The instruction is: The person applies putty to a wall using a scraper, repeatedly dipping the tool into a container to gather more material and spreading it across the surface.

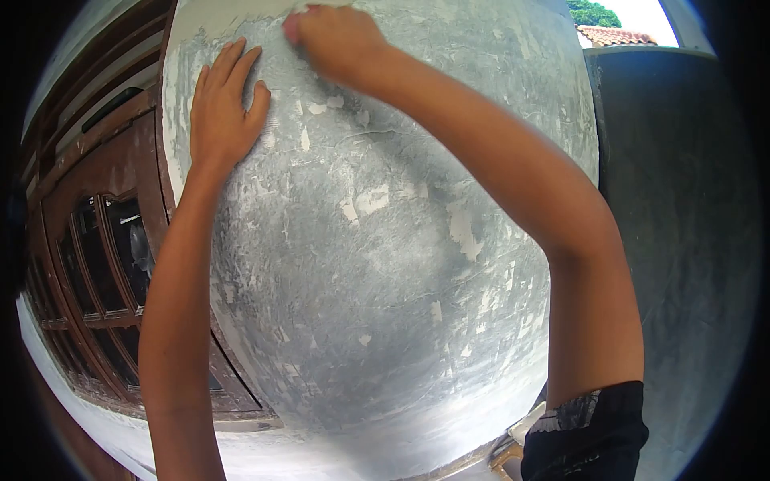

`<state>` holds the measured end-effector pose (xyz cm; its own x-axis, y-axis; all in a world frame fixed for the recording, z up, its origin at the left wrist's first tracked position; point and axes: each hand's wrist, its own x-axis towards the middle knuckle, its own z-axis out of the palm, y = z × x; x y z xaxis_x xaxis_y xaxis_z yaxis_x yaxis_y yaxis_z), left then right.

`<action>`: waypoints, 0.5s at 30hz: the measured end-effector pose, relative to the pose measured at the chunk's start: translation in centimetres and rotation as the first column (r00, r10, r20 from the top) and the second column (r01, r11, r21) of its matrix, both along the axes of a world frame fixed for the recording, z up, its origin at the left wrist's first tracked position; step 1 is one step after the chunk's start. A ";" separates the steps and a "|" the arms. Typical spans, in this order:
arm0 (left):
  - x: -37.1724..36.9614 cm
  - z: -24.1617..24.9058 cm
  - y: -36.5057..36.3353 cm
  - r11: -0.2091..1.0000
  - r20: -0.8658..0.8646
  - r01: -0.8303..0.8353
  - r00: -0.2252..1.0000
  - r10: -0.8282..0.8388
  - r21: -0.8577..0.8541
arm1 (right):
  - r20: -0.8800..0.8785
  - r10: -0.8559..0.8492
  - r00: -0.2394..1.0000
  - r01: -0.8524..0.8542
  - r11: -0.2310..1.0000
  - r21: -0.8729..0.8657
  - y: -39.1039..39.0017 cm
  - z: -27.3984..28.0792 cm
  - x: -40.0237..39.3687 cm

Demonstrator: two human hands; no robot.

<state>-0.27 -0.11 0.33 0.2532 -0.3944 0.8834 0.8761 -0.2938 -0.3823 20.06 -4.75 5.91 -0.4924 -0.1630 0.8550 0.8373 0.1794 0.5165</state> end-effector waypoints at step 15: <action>0.1 -0.1 0.0 1.000 0.002 -0.016 1.000 0.016 0.009 | -0.323 0.058 0.945 -0.086 0.994 -0.071 1.8 8.9 6.9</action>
